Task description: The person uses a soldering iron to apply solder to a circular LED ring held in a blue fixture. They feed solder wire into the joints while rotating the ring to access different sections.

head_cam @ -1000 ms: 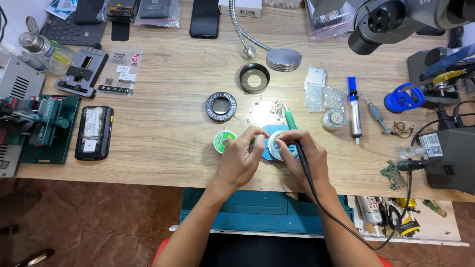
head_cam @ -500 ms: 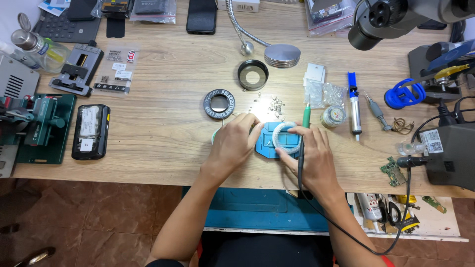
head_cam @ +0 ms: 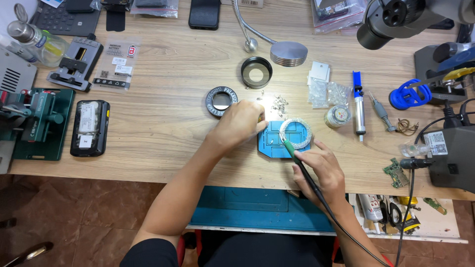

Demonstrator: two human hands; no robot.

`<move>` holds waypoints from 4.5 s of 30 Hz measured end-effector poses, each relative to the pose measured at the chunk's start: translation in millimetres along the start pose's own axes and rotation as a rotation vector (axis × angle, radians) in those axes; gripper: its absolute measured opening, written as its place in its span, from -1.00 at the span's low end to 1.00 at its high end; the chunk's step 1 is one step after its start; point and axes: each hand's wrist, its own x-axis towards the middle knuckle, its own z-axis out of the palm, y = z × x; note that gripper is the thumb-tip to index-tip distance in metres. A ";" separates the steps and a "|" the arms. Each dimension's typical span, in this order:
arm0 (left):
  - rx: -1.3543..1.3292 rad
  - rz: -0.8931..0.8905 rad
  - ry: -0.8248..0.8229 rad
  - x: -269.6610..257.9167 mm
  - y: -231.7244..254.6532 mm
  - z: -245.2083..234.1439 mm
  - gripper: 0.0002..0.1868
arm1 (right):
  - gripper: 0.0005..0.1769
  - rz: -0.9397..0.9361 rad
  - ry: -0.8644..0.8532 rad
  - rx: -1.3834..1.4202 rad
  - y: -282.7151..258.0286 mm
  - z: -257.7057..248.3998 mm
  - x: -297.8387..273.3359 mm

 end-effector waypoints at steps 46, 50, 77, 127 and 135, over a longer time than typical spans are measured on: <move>-0.138 0.024 -0.063 -19.7 8.9 -30.9 -0.82 | -0.72 0.008 -0.105 -0.065 0.9 8.0 12.6; -0.158 0.018 -0.068 -21.9 9.6 -32.6 -0.82 | -0.73 -0.001 -0.115 -0.092 0.5 8.3 13.1; -0.254 -0.016 -0.013 -25.9 2.2 -17.9 -0.80 | -0.79 0.349 0.163 0.021 -17.5 33.2 -5.7; -0.052 -0.097 0.212 -58.1 48.2 -19.2 -0.77 | -0.92 0.361 0.906 -0.081 -11.9 -191.8 -64.9; -0.094 -0.164 0.212 -73.0 80.1 -21.1 -0.73 | -0.93 0.662 1.139 -0.058 80.0 -267.8 -70.7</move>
